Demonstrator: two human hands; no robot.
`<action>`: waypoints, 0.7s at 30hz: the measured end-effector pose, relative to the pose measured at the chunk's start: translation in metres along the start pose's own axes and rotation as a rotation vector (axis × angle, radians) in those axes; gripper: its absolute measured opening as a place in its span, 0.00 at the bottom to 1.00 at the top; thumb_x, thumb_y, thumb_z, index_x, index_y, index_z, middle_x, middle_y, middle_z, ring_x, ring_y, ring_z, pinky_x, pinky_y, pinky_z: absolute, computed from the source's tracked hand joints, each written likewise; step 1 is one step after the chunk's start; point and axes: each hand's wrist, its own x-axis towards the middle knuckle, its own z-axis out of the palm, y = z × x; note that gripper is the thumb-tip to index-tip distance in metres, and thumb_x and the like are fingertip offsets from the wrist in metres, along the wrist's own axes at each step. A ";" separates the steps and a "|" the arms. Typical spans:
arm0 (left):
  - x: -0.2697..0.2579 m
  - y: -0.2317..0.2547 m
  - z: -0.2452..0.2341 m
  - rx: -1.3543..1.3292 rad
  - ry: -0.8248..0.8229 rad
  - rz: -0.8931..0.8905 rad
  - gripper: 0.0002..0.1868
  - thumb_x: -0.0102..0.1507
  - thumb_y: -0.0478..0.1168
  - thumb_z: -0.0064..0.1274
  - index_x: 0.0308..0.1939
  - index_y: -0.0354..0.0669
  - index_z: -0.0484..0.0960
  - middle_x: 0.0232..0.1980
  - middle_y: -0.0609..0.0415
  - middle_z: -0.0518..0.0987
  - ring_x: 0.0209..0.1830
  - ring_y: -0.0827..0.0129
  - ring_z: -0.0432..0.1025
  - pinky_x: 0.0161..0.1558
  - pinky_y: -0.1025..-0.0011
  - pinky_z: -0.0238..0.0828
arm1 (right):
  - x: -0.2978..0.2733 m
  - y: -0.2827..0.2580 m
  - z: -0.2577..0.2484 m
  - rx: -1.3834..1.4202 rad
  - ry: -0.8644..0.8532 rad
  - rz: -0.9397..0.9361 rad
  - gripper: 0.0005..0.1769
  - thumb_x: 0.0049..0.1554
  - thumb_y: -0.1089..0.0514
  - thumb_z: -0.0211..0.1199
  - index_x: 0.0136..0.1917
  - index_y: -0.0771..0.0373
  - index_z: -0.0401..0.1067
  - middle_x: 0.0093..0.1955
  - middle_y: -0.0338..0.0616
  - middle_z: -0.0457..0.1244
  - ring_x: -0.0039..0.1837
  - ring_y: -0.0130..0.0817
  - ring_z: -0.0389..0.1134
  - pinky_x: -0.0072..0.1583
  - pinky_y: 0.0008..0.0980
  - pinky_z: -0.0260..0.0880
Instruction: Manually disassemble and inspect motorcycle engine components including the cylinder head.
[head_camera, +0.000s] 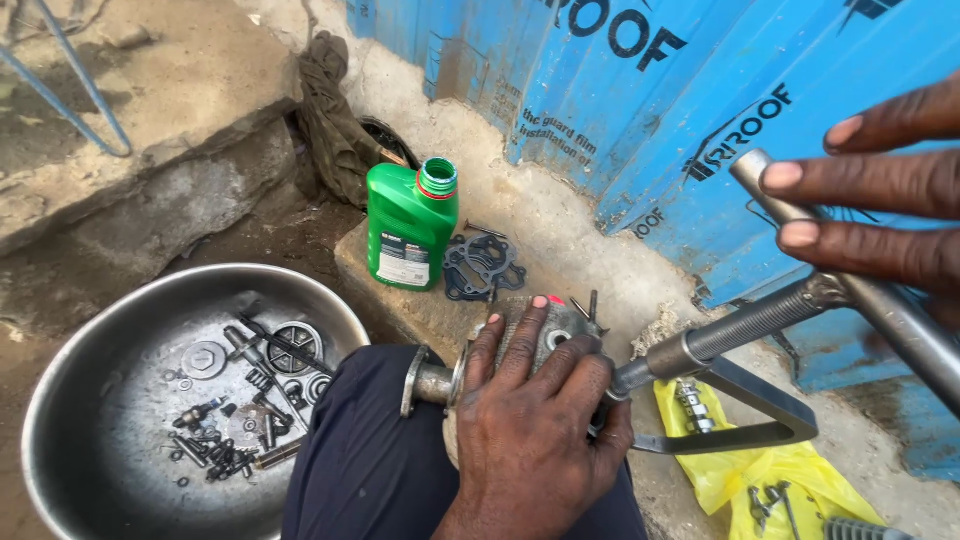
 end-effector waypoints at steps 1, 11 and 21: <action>0.001 -0.001 -0.001 0.002 -0.002 0.002 0.10 0.58 0.43 0.61 0.38 0.47 0.79 0.51 0.52 0.84 0.70 0.44 0.70 0.71 0.33 0.53 | 0.005 0.002 -0.005 -0.016 -0.026 -0.179 0.41 0.50 0.32 0.61 0.68 0.57 0.71 0.70 0.58 0.67 0.64 0.46 0.70 0.67 0.42 0.69; 0.001 -0.002 0.003 -0.006 -0.018 -0.008 0.10 0.55 0.42 0.61 0.38 0.47 0.80 0.51 0.52 0.84 0.69 0.42 0.71 0.70 0.32 0.53 | 0.010 -0.009 -0.006 0.023 -0.020 -0.427 0.50 0.43 0.21 0.59 0.67 0.57 0.67 0.69 0.63 0.64 0.65 0.56 0.69 0.69 0.52 0.68; -0.003 -0.003 0.010 -0.036 0.005 -0.020 0.11 0.55 0.40 0.59 0.42 0.46 0.82 0.52 0.50 0.84 0.70 0.42 0.71 0.73 0.34 0.51 | 0.002 -0.013 -0.003 0.013 -0.050 -0.344 0.54 0.38 0.22 0.61 0.69 0.56 0.65 0.72 0.63 0.62 0.70 0.55 0.66 0.74 0.57 0.64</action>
